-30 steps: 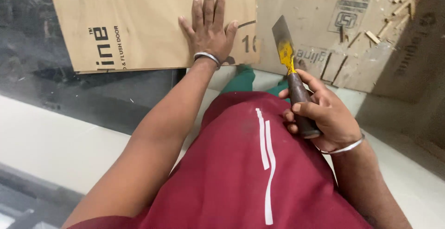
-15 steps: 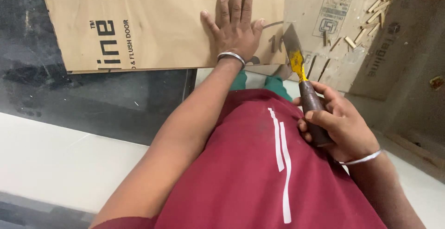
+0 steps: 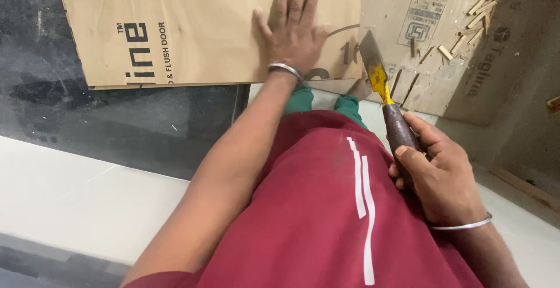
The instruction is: Using a chisel to carve and refine the edges of plywood sheets in a workshop.
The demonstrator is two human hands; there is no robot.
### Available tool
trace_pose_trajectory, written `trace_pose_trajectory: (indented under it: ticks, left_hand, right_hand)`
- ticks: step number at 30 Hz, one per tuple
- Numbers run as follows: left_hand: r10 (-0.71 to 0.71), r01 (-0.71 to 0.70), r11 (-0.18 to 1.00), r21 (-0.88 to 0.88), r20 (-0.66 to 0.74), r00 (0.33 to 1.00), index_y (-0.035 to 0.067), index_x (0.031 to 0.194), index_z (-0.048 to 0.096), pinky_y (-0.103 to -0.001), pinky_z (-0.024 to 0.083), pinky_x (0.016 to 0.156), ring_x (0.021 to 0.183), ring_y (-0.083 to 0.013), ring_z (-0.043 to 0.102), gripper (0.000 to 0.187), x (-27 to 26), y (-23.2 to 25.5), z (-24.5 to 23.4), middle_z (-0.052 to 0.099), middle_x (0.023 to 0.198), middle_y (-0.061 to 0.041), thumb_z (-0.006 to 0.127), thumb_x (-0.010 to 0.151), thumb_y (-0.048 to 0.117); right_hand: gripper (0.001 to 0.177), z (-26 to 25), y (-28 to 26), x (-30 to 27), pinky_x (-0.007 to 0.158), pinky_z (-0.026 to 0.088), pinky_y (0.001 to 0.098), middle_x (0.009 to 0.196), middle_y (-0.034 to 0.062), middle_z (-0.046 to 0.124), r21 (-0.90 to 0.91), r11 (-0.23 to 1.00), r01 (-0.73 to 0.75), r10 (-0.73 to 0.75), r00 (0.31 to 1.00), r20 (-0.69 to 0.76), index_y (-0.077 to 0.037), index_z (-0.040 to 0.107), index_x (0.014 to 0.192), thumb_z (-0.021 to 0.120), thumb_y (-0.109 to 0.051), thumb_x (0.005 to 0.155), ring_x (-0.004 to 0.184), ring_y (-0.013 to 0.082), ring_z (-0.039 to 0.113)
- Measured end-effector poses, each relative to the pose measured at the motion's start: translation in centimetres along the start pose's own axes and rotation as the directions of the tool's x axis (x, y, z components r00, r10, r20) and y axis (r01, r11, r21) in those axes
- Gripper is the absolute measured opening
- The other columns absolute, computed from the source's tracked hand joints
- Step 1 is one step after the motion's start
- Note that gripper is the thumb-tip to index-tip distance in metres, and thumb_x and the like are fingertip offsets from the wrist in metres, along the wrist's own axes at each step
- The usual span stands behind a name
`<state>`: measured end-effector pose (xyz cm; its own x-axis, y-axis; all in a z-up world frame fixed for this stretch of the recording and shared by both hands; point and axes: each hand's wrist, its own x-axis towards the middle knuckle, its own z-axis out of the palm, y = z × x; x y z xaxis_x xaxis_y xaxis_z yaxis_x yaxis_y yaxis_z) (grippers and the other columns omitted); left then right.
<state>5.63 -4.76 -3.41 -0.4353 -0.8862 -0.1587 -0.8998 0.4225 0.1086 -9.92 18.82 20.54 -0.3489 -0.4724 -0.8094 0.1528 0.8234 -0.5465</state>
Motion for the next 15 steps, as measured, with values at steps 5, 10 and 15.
trace_pose_trajectory:
  ticks: [5,10,15]
  left_hand:
    - [-0.327,0.322,0.938,0.13,0.023,0.945,0.041,0.168,0.014,-0.082,0.004,0.118,0.163,-0.0215,0.003,0.07,-0.7,-9.6,-4.1,0.001,0.176,0.007,0.042,0.108,0.062]
    - [-0.659,0.659,0.752,0.007,-0.02,0.752,0.041,0.168,0.011,-0.087,0.002,0.112,0.161,-0.0353,-0.001,0.068,-3.0,-19.0,-6.4,0.0,0.176,-0.004,0.035,0.11,0.068]
    - [-0.757,0.757,0.653,-0.026,-0.003,0.654,0.044,0.167,0.012,-0.088,0.002,0.113,0.162,-0.0388,0.0,0.066,-3.2,-18.3,-8.8,0.002,0.177,-0.005,0.034,0.109,0.067]
  right_hand:
    - [0.062,-0.4,0.5,0.3,0.053,0.051,0.0273,0.082,0.0082,0.065,-0.029,0.998,0.048,-0.048,0.999,0.0,-0.007,0.051,0.153,0.057,-0.003,0.092,0.06,0.0119,0.059]
    - [0.062,-0.5,0.1,0.4,0.051,0.051,0.029,0.083,0.0107,0.067,-0.112,0.992,0.051,-0.053,0.998,-0.018,-0.007,0.055,0.155,0.058,-0.001,0.093,0.058,0.0135,0.06]
    - [0.058,0.6,-1.3,0.0,0.047,0.049,0.0293,0.087,0.0057,0.068,-0.158,0.987,0.029,-0.041,0.997,-0.069,-0.006,0.058,0.147,0.056,0.0,0.089,0.057,0.0125,0.059]
